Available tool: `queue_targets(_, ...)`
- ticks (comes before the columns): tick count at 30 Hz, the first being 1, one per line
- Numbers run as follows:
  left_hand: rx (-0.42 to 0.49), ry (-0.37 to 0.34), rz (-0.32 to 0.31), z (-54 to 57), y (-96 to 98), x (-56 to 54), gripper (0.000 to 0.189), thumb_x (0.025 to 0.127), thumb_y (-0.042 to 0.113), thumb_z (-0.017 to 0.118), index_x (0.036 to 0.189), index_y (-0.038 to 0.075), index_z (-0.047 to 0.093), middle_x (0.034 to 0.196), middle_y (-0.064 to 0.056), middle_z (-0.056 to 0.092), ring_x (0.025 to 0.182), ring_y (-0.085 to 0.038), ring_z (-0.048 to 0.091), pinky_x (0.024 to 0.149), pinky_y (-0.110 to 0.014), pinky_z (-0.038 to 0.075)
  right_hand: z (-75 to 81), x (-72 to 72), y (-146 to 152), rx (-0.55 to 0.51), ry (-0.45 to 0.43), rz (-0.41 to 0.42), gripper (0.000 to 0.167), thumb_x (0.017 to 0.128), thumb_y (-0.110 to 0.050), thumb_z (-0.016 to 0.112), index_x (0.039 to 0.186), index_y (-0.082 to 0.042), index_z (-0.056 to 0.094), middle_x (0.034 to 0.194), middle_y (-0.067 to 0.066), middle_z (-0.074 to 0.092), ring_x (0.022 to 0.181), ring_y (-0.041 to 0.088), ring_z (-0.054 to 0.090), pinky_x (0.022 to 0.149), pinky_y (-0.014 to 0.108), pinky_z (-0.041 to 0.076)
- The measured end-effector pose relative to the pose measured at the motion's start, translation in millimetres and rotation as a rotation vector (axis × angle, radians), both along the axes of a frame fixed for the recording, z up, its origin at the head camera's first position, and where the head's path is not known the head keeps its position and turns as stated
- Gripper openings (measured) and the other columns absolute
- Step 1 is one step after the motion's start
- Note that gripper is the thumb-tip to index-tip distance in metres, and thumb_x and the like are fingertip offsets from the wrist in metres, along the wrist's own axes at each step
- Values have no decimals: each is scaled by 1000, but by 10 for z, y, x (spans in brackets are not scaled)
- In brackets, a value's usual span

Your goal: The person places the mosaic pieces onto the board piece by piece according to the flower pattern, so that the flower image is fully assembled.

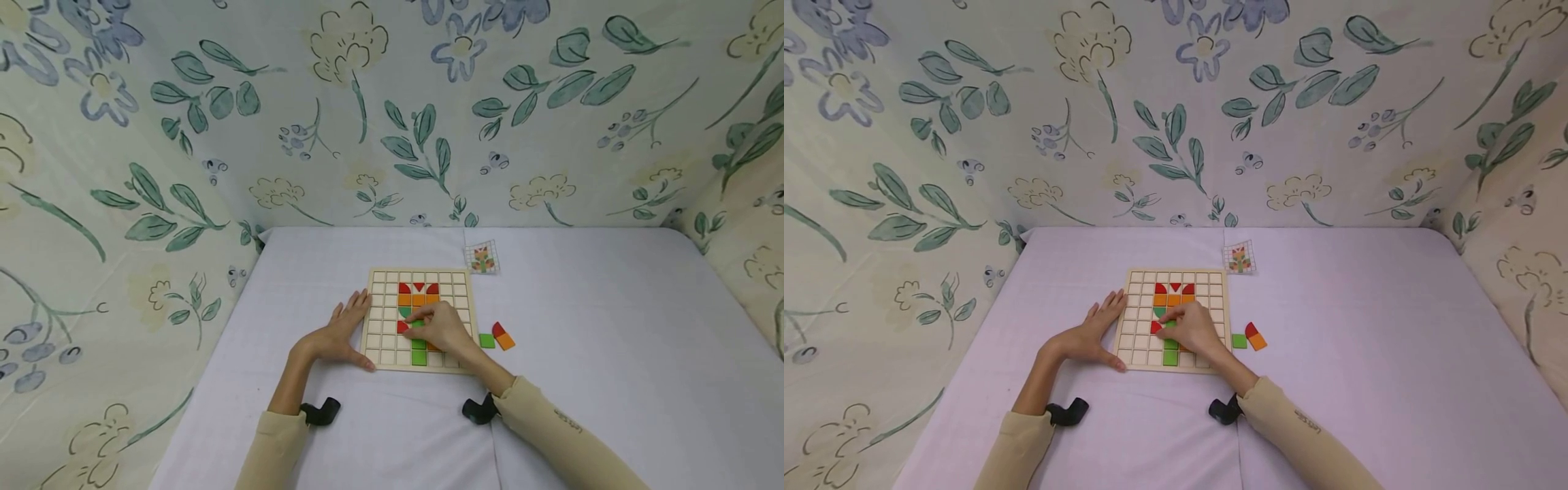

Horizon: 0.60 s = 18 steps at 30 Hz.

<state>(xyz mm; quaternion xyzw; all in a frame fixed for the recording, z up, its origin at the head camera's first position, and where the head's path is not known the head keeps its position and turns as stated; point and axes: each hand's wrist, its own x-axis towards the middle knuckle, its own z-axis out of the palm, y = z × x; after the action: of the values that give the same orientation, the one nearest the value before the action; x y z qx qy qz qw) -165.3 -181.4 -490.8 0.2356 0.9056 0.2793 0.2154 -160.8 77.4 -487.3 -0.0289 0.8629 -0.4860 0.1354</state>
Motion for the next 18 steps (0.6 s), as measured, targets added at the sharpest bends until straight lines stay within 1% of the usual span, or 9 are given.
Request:
queue_targets(5, 2, 6, -1, -4, 5, 3, 143, 70, 45, 95, 166, 6, -4, 175, -10, -12, 162, -29, -16, 132, -55, -8, -17, -12, 5, -11, 12, 22, 16, 81, -19, 89, 95, -14, 84, 53, -5, 35, 50, 12, 31, 48, 22, 23)
queue_targets(9, -4, 4, -1, 0, 2, 6, 143, 70, 45, 95, 166, 6, -4, 175, -10, -12, 162, -29, -16, 132, -55, -8, -31, -25, 3, -12, 12, 23, 13, 80, -18, 89, 92, -16, 84, 51, -5, 34, 48, 11, 29, 49, 23, 25)
queue_targets(11, 5, 5, 0, -1, -1, 6, 144, 70, 44, 95, 166, 5, -4, 175, -12, -11, 162, -31, -15, 132, -57, -7, -32, -28, -1, 1, 16, 17, 12, 79, -18, 90, 89, -16, 84, 50, -5, 34, 48, 11, 29, 49, 23, 24)
queue_targets(15, -2, 3, 2, -4, -4, 6, 144, 69, 45, 95, 166, 5, -4, 175, -11, -11, 162, -30, -16, 132, -56, -7, -20, -27, -7, 30, 37, 20, 13, 78, -18, 91, 87, -13, 83, 51, -5, 33, 49, 11, 29, 50, 22, 22)
queue_targets(18, -5, 5, -1, -10, 3, 5, 144, 70, 46, 95, 166, 6, -4, 175, -10, -11, 162, -28, -16, 133, -55, -7, -3, -19, 21, 22, 26, 28, 14, 80, -20, 90, 90, -13, 83, 53, -5, 33, 50, 12, 30, 50, 23, 22)
